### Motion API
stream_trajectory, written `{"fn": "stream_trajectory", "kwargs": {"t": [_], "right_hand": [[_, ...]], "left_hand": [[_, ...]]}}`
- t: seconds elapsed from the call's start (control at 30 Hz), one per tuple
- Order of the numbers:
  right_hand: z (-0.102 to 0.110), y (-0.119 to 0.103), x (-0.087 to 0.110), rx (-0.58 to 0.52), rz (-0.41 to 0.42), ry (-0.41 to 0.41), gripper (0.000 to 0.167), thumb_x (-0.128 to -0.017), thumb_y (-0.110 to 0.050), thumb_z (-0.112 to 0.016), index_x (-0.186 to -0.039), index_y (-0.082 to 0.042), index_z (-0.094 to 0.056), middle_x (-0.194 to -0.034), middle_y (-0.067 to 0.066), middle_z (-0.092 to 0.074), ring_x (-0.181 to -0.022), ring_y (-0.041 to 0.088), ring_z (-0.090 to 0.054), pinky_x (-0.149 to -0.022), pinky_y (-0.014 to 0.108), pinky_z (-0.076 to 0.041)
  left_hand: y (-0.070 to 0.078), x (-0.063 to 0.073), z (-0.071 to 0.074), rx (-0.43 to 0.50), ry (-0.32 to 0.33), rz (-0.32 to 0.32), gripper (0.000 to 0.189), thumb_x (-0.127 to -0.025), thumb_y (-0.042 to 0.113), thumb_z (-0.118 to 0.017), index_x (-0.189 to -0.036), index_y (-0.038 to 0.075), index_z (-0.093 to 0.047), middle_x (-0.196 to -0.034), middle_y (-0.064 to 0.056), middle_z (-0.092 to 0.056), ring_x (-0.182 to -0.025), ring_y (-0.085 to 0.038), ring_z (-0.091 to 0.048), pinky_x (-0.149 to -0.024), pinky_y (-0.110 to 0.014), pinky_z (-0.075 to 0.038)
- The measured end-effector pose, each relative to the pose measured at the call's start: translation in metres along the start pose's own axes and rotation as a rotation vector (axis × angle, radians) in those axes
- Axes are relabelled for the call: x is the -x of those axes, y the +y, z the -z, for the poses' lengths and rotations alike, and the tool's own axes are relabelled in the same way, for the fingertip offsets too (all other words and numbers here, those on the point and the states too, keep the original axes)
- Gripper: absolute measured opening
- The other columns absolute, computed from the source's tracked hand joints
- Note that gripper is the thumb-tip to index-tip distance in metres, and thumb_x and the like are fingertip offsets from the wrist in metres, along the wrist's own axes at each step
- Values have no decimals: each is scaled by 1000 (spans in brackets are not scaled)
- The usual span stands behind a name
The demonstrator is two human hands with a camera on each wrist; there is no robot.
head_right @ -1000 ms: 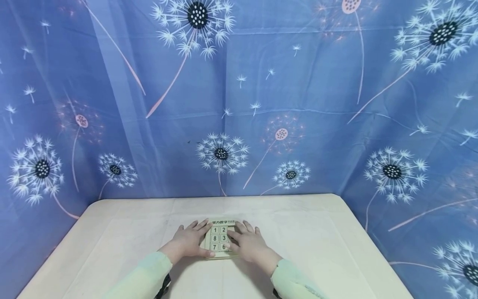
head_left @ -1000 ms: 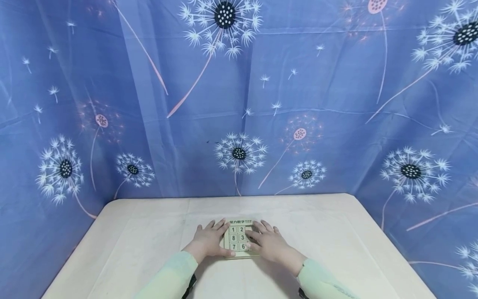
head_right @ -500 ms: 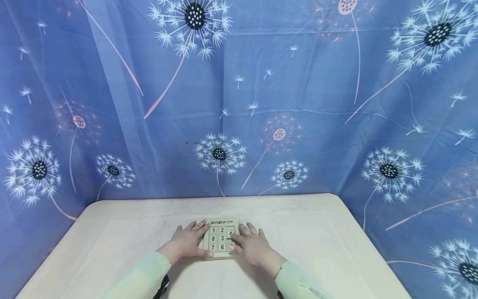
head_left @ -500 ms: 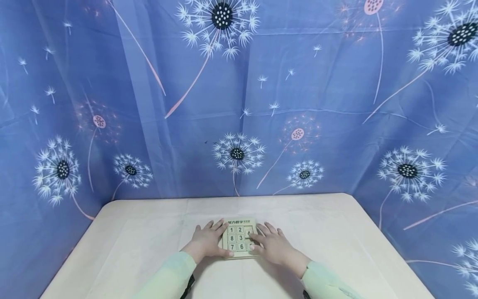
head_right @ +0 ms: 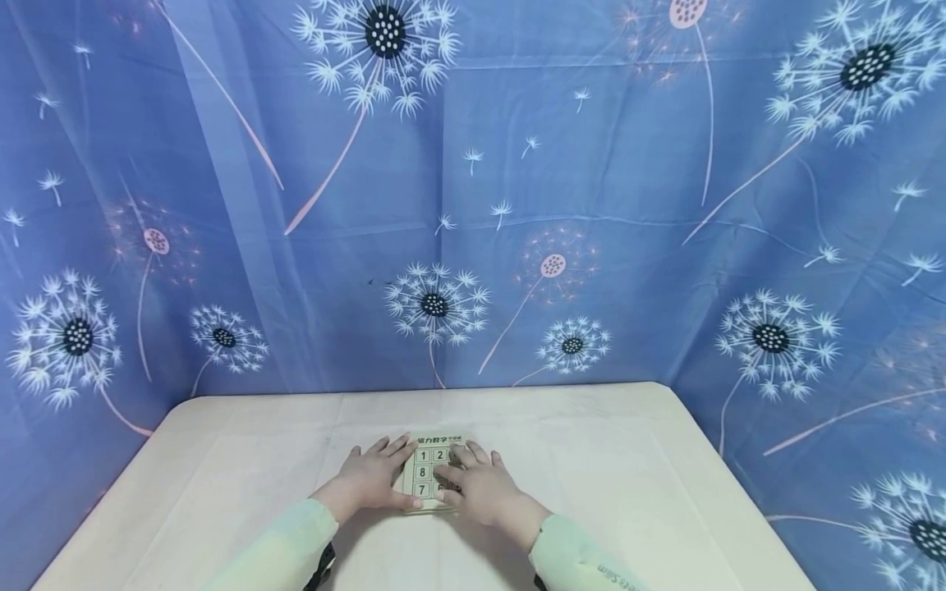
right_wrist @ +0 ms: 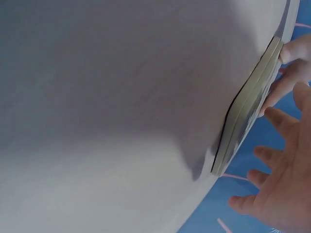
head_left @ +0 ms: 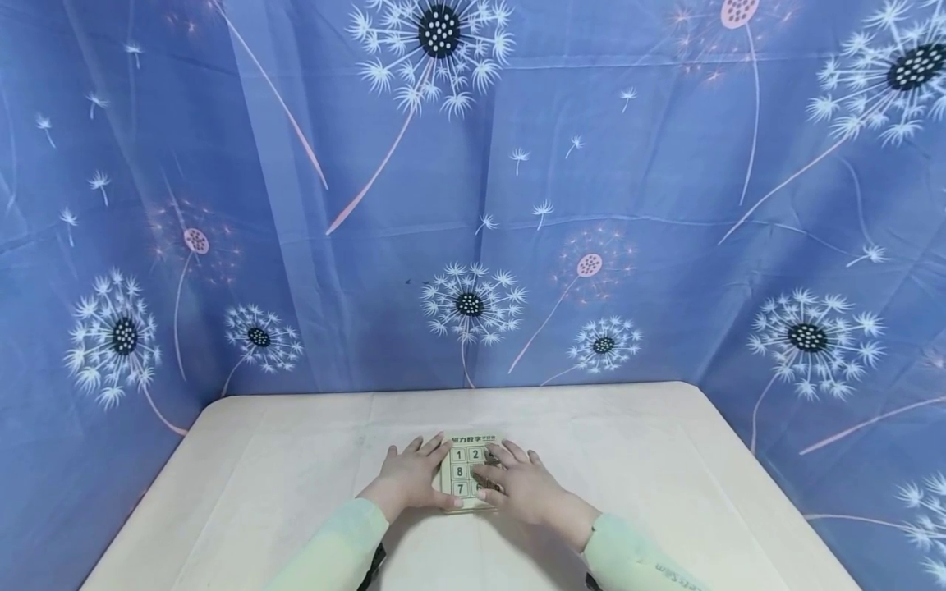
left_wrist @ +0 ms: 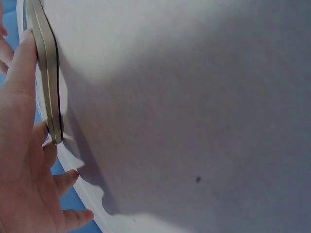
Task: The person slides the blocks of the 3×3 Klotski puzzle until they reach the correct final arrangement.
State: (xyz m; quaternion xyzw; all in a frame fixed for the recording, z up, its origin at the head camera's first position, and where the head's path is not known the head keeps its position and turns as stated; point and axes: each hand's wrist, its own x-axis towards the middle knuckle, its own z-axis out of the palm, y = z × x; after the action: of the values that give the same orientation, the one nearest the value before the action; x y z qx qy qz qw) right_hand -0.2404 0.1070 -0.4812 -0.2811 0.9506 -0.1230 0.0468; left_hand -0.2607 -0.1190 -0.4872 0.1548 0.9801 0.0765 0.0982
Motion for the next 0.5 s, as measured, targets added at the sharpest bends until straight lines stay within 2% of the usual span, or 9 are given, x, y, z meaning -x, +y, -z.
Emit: {"fn": "stream_trajectory", "kwargs": {"t": [0.13,0.5], "right_hand": [[1,-3,2,10,-9,-8,50,-101,-48,-57,-140,-19,-64,-160,16,-45,-150,46,-37,-115,77,-33],[7,14,19,9,-43,14,50,-101,-48,-56,-137,-15,-66,-156,21,-49,-148,51,-38,-113,80,-31]], "left_hand": [[0,0,0,0,-5,2,101,-77,74,-73,-158,21,-41,-168,-1,-36,-153,-37,-37,-120,-69,-33],[1,0,0,4,-5,9,101,-77,73,-74,-158,21,-41,-168,-1,-37,-154,-36,-37,-121,-69,-32]]}}
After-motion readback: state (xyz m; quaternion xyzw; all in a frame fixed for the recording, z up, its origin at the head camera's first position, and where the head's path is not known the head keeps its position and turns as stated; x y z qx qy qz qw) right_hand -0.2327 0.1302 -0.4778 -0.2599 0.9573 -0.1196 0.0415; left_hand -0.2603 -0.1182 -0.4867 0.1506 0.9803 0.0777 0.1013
